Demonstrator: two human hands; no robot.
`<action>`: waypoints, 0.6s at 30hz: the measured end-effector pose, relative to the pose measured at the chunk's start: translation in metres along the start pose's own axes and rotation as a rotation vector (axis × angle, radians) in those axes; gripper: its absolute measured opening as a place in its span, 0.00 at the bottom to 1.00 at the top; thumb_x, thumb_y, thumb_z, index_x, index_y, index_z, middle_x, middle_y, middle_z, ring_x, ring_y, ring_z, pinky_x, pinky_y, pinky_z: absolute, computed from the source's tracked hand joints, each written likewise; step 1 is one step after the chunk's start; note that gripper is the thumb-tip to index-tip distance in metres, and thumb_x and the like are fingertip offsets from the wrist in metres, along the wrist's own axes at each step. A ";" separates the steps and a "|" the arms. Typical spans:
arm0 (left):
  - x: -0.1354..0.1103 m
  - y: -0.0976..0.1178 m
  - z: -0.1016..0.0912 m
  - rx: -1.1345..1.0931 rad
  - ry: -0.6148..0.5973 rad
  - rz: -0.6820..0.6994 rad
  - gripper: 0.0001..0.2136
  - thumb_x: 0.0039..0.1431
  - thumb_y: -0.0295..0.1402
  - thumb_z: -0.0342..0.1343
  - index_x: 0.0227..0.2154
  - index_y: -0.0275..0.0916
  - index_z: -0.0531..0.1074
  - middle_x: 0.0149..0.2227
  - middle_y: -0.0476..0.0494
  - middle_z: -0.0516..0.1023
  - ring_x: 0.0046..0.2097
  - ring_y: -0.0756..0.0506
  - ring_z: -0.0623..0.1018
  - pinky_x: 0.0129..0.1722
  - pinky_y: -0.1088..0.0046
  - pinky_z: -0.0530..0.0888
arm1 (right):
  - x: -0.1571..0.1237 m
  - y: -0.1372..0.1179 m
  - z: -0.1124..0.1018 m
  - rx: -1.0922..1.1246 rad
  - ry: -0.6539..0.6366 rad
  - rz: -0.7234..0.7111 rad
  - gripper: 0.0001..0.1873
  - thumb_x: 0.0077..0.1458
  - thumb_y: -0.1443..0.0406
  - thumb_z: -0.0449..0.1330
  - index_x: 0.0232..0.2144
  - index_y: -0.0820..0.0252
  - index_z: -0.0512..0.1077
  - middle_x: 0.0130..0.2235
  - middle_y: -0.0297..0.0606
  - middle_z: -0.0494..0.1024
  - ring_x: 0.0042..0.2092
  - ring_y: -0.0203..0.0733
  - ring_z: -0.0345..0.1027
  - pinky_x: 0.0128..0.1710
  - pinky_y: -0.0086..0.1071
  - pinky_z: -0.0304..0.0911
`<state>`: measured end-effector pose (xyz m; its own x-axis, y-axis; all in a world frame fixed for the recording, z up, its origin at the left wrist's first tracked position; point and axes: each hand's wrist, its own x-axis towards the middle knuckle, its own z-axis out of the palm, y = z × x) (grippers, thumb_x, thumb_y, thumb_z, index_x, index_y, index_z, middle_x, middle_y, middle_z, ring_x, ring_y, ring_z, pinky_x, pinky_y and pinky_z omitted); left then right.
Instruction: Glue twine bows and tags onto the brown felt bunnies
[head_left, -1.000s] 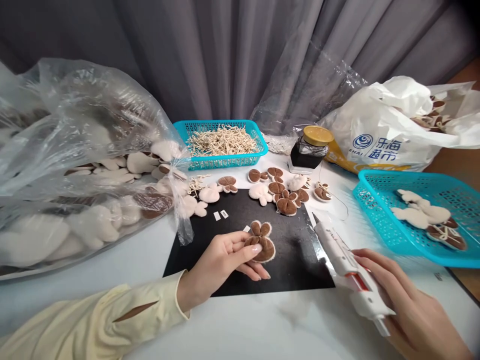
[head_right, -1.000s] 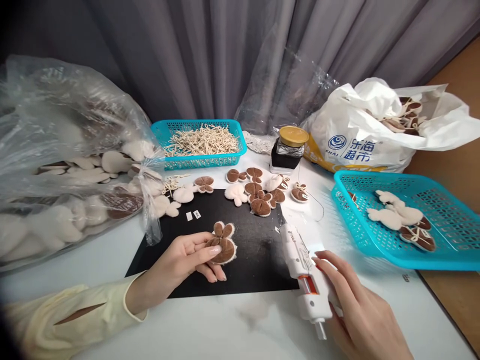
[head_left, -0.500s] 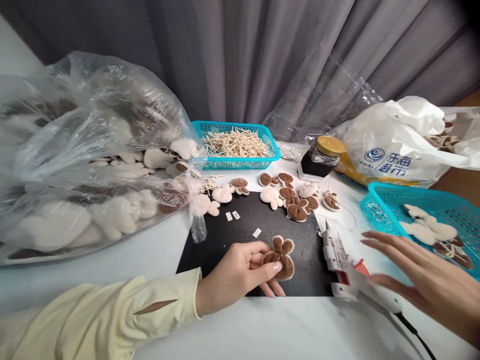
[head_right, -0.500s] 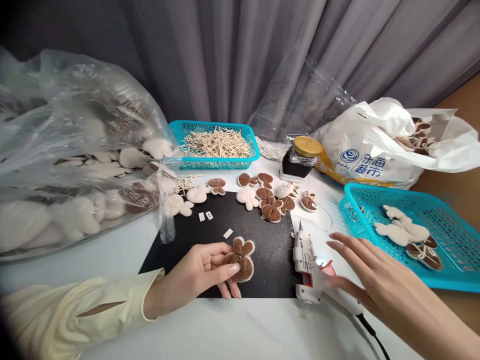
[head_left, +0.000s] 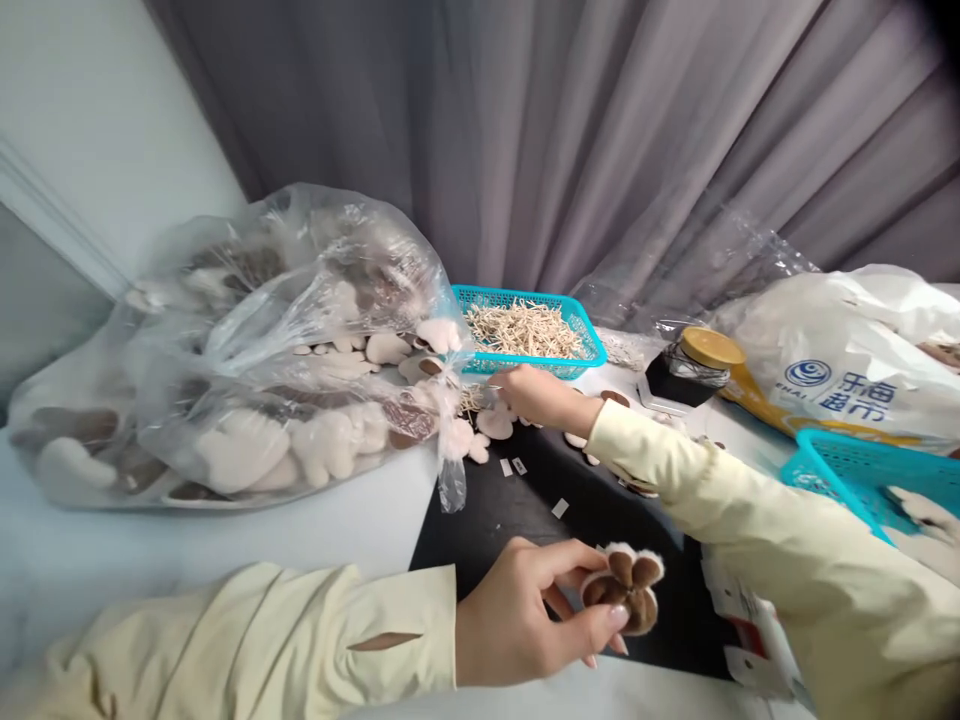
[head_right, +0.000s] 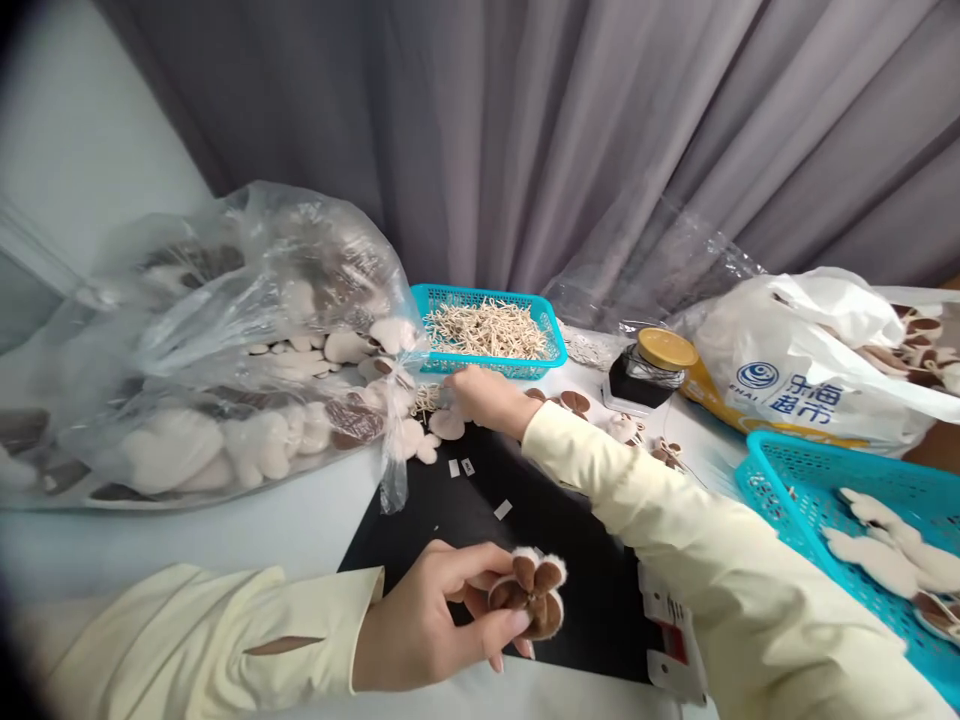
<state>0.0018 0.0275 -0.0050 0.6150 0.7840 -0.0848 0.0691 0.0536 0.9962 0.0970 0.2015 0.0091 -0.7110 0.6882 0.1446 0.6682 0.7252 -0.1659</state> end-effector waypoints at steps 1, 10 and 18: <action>0.000 0.000 0.000 0.001 -0.001 0.002 0.13 0.54 0.33 0.53 0.40 0.31 0.73 0.29 0.37 0.79 0.29 0.43 0.80 0.26 0.74 0.76 | 0.007 0.000 0.009 -0.024 -0.004 0.014 0.14 0.58 0.62 0.54 0.45 0.61 0.67 0.46 0.40 0.71 0.42 0.41 0.68 0.40 0.39 0.67; 0.002 -0.006 -0.002 -0.136 0.024 -0.009 0.14 0.56 0.35 0.52 0.43 0.34 0.70 0.30 0.42 0.77 0.31 0.46 0.79 0.25 0.77 0.75 | -0.002 0.000 0.013 -0.135 0.047 0.119 0.12 0.58 0.63 0.54 0.43 0.62 0.68 0.45 0.40 0.71 0.42 0.40 0.68 0.41 0.40 0.66; 0.007 -0.007 0.001 -0.144 -0.023 -0.033 0.12 0.56 0.35 0.52 0.40 0.33 0.70 0.29 0.44 0.74 0.32 0.46 0.78 0.24 0.77 0.74 | -0.083 0.015 -0.022 -0.034 0.114 0.225 0.07 0.58 0.71 0.51 0.33 0.63 0.69 0.31 0.39 0.75 0.31 0.37 0.68 0.31 0.29 0.62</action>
<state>0.0065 0.0319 -0.0122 0.6322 0.7661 -0.1162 -0.0229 0.1683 0.9855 0.1709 0.1560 0.0163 -0.5153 0.8290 0.2173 0.8153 0.5523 -0.1736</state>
